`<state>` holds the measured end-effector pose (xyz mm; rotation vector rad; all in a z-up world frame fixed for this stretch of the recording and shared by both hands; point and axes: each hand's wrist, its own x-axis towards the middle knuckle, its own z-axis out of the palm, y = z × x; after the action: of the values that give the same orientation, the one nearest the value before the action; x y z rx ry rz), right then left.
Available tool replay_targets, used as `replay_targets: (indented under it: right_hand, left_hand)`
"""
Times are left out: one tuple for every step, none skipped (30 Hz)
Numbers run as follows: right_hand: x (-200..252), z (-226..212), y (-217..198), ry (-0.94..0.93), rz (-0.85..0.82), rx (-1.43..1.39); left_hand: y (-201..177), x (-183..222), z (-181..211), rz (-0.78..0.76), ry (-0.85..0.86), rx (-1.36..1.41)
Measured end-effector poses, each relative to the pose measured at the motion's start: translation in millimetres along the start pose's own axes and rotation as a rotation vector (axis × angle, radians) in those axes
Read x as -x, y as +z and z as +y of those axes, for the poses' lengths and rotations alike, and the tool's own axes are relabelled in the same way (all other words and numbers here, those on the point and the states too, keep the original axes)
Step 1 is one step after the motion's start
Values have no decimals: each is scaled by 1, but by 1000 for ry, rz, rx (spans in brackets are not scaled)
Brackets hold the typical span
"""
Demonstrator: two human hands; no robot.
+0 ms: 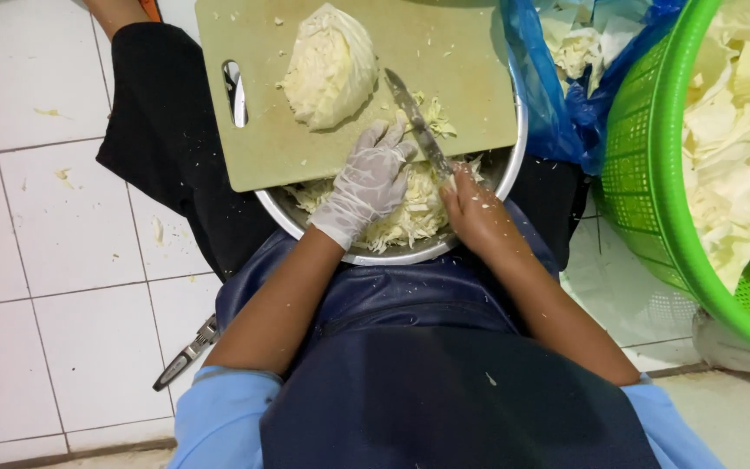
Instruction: A person is shredding a head of cabbage using a knife on a cutting board and placing the shredded pieces into a bowl while sitting on the floor.
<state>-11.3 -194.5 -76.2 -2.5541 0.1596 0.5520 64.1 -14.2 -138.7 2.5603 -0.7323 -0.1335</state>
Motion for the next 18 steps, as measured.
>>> replay_targets:
  right_hand:
    - [-1, 2, 4, 0, 1, -1]
    - [-3, 5, 9, 10, -15, 0]
    - [-4, 7, 13, 19, -32, 1]
    - [-4, 4, 11, 17, -32, 1]
    - [-3, 2, 10, 16, -39, 30]
    - [-2, 1, 9, 14, -46, 58]
    - [1, -5, 5, 19, -48, 57]
    - [4, -10, 1, 18, -46, 81]
    - [7, -16, -2, 15, -45, 105]
    - [7, -14, -2, 18, -48, 104]
    - [6, -13, -2, 23, -57, 13]
    - [5, -12, -3, 29, -65, -77]
    - [8, -16, -8, 29, -69, -76]
    - [10, -20, -13, 44, -79, -134]
    - [14, -24, -18, 60, -90, -192]
    - [13, -19, -12, 63, -94, -191]
    - [11, -14, -8, 38, -74, -119]
    - [10, -10, -3, 13, -54, -46]
  left_hand:
    - [-2, 1, 2, 0, 1, -1]
    - [-4, 3, 3, -5, -13, 39]
    - [-6, 4, 4, -9, -28, 79]
    - [-12, 7, 8, -7, -29, 78]
    - [-18, 10, 12, 6, 13, 68]
    - [-23, 13, 17, 19, 54, 57]
    - [-20, 13, 15, 14, 54, 61]
    - [-17, 14, 13, 31, 68, 87]
    - [-15, 14, 10, 49, 80, 112]
    - [-15, 14, 10, 45, 78, 114]
    - [-16, 14, 9, 88, 97, 174]
    - [-16, 13, 8, 132, 116, 235]
    - [-16, 12, 7, 130, 113, 236]
    - [-16, 11, 6, 181, 103, 366]
    - [-15, 10, 5, 231, 92, 496]
    - [-11, 13, 5, 229, 89, 499]
    - [-9, 14, 5, 212, 116, 330]
    - [-6, 16, 6, 194, 143, 161]
